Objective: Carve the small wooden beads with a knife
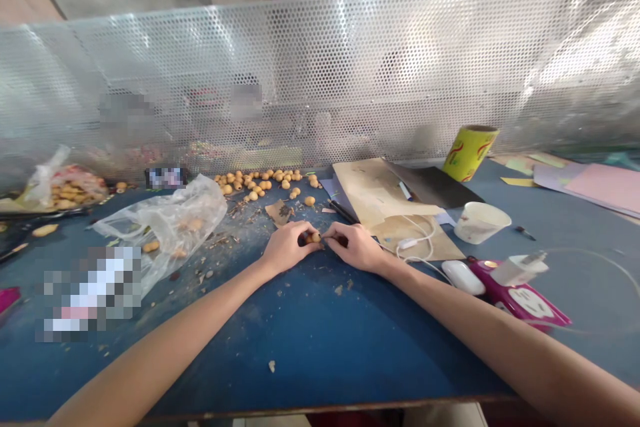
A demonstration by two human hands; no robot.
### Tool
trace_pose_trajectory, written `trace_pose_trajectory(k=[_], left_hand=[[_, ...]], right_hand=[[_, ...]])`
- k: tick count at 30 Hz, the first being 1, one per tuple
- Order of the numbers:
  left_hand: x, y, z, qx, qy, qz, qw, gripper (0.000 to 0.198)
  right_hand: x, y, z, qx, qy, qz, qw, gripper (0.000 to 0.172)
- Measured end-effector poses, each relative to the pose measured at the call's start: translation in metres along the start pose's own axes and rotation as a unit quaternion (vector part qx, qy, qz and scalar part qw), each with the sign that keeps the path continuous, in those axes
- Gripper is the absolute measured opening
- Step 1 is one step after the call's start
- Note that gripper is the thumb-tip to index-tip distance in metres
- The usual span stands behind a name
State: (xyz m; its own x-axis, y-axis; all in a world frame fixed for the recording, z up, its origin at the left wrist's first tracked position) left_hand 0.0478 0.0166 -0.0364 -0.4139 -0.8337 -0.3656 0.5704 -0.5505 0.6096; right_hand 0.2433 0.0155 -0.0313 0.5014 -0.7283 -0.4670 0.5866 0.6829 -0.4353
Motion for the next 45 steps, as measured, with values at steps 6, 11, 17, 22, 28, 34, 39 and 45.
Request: trace_pose_trajectory(k=[6, 11, 17, 22, 28, 34, 39, 45], left_hand=[[0.0009, 0.0023, 0.0002, -0.021, 0.003, -0.012, 1.000, 0.022], [0.0007, 0.0013, 0.0006, -0.007, 0.003, -0.002, 1.000, 0.024], [0.0006, 0.0029, 0.0013, -0.009, 0.001, 0.002, 1.000, 0.023], [0.0007, 0.0037, 0.0008, -0.007, 0.002, 0.003, 1.000, 0.023], [0.0000, 0.0038, 0.0008, 0.000, 0.000, 0.002, 1.000, 0.019], [0.0001, 0.0047, 0.0022, 0.000, 0.000, 0.005, 1.000, 0.020], [0.0001, 0.0045, 0.0021, -0.004, 0.003, 0.006, 1.000, 0.021], [-0.0004, 0.0037, 0.0005, -0.021, -0.003, -0.010, 1.000, 0.019]], right_hand=[[0.0016, 0.0026, -0.0023, -0.014, -0.003, 0.004, 1.000, 0.012], [0.0026, 0.0041, -0.0030, -0.018, 0.007, 0.004, 1.000, 0.011], [0.0008, 0.0015, -0.0017, -0.024, -0.012, 0.004, 1.000, 0.011], [0.0011, 0.0027, -0.0021, -0.043, -0.018, -0.011, 0.999, 0.011], [0.0008, 0.0015, -0.0010, -0.026, -0.019, -0.006, 0.999, 0.010], [0.0004, -0.0006, 0.0008, -0.025, -0.020, -0.010, 0.999, 0.012], [0.0010, -0.0011, 0.0007, -0.026, -0.019, 0.010, 0.999, 0.017], [0.0019, -0.0003, -0.0007, -0.026, -0.019, 0.006, 0.999, 0.017]])
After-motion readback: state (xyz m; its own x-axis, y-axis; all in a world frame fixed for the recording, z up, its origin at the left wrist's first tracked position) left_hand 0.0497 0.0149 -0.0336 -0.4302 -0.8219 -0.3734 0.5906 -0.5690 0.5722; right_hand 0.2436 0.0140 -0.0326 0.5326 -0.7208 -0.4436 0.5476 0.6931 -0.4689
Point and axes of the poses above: each hand's wrist, its own x-axis away from the middle knuckle, its own z-axis out of the back of the hand, y = z × x, the point moved 2 cm from there along -x, towards the middle knuckle, and after that the axes turned 8 degrees about x, right-handed, at the moved point
